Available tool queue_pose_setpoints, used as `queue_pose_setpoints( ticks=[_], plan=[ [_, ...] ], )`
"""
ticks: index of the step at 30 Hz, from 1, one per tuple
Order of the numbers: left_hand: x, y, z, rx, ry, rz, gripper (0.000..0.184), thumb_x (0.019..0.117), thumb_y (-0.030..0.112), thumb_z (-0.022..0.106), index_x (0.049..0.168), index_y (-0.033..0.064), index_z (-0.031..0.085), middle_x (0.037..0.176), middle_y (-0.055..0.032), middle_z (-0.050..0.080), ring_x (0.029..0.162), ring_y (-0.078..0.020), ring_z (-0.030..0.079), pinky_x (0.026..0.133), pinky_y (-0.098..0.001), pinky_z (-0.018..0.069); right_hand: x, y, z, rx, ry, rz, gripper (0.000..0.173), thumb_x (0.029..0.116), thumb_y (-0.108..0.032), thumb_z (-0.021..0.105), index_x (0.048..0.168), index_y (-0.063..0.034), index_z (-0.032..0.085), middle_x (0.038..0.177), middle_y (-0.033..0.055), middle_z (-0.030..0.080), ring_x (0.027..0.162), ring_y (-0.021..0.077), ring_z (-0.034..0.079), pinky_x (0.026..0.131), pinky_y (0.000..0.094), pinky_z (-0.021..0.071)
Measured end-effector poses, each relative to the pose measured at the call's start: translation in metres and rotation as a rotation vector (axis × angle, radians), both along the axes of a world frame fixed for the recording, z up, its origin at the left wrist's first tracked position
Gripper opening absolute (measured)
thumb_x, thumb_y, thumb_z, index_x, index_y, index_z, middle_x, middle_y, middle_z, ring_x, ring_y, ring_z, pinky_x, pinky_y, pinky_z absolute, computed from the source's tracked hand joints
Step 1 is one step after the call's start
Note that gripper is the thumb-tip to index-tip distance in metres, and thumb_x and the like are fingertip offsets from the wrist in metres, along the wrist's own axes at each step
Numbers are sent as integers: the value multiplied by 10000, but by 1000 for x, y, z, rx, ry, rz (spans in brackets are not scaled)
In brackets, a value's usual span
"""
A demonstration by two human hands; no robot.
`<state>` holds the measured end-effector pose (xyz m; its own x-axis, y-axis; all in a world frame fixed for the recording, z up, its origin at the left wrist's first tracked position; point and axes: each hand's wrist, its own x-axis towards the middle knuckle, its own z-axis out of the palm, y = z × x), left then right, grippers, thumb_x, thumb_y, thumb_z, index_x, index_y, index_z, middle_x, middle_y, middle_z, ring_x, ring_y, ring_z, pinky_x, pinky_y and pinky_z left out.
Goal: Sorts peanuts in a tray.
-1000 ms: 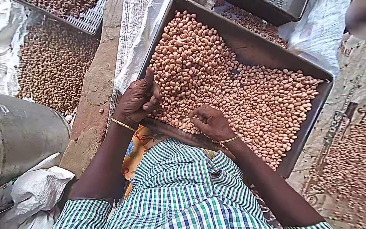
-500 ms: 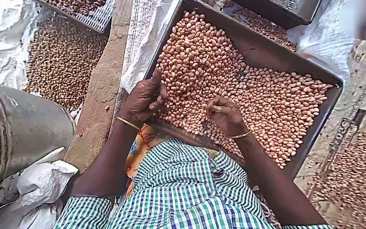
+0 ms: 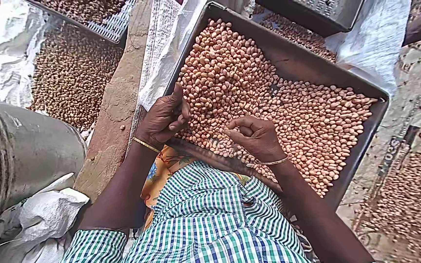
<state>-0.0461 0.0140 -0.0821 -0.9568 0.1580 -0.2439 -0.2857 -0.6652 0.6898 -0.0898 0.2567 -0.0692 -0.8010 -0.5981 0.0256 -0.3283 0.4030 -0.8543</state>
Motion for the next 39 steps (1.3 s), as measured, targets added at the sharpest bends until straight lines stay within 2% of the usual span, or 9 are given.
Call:
queue_pose_setpoints(
  ticks=[5, 9, 13, 16, 19, 21, 23, 29, 39],
  plan=[
    [-7, 8, 9, -118, -141, -444, 730, 1111, 419, 116, 806, 88, 691, 568, 37, 630, 430, 31, 541, 416, -112, 454, -8, -23, 35, -39, -94, 4, 179, 931, -159, 723, 1051, -27, 708, 714, -100, 484, 568, -76, 361, 532, 93, 317],
    [-2, 5, 7, -99, -112, -279, 596, 1125, 278, 268, 664, 128, 615, 511, 80, 558, 389, 54, 453, 384, -98, 379, -37, 8, 45, 569, -135, 195, 165, 1000, 31, 563, 1130, 81, 652, 1053, 247, 643, 949, 343, 654, 863, 477, 522],
    [-2, 6, 4, -35, -53, -161, 547, 1101, 204, 317, 683, 107, 656, 536, 65, 594, 426, 47, 497, 424, -104, 409, -68, -12, 55, 1176, -353, 591, 223, 1052, -32, 498, 1129, 87, 669, 1054, 252, 668, 994, 375, 636, 905, 525, 466],
    [-3, 3, 4, -19, -148, -69, 578, 1120, 211, 303, 636, 111, 602, 495, 73, 539, 392, 52, 445, 398, -97, 364, -91, -51, 82, 852, -11, 526, 162, 1019, -64, 597, 1007, 60, 701, 941, 205, 680, 903, 327, 653, 830, 483, 484],
    [-2, 2, -2, 55, -165, -20, 574, 1122, 225, 307, 634, 122, 591, 495, 72, 524, 378, 54, 439, 378, -82, 360, -124, -90, 120, 227, 441, 236, 362, 1015, -168, 605, 1300, 56, 625, 1283, 234, 650, 1219, 288, 628, 1047, 373, 486],
    [0, 1, -4, 110, -111, -8, 560, 1104, 250, 370, 622, 126, 628, 487, 80, 520, 386, 47, 445, 389, -94, 360, -139, -95, 127, -77, 608, 62, 211, 1012, -118, 558, 1072, 34, 693, 1014, 107, 702, 944, 94, 642, 839, 242, 500],
    [1, -2, -6, 151, -71, -14, 520, 1085, 294, 461, 631, 132, 656, 500, 90, 531, 405, 53, 468, 402, -90, 378, -140, -64, 105, -212, 610, 192, 255, 1001, -19, 479, 1078, 65, 706, 1073, 137, 714, 1016, 105, 648, 914, 246, 505],
    [-1, -1, -6, 132, -89, -49, 495, 1059, 345, 521, 630, 141, 662, 503, 104, 525, 414, 57, 469, 408, -87, 373, -100, -6, -16, -200, 345, 497, 299, 862, -16, 492, 986, 41, 758, 1062, 187, 750, 1141, 309, 668, 1104, 391, 417],
    [1, -3, -4, 59, -86, -72, 426, 996, 410, 616, 670, 154, 713, 525, 109, 566, 438, 65, 493, 430, -84, 386, -27, 122, -29, 324, 289, 686, 473, 1005, -382, 384, 1359, -279, 681, 1528, 114, 533, 1467, 462, 376, 1121, 737, 223]
  ],
)
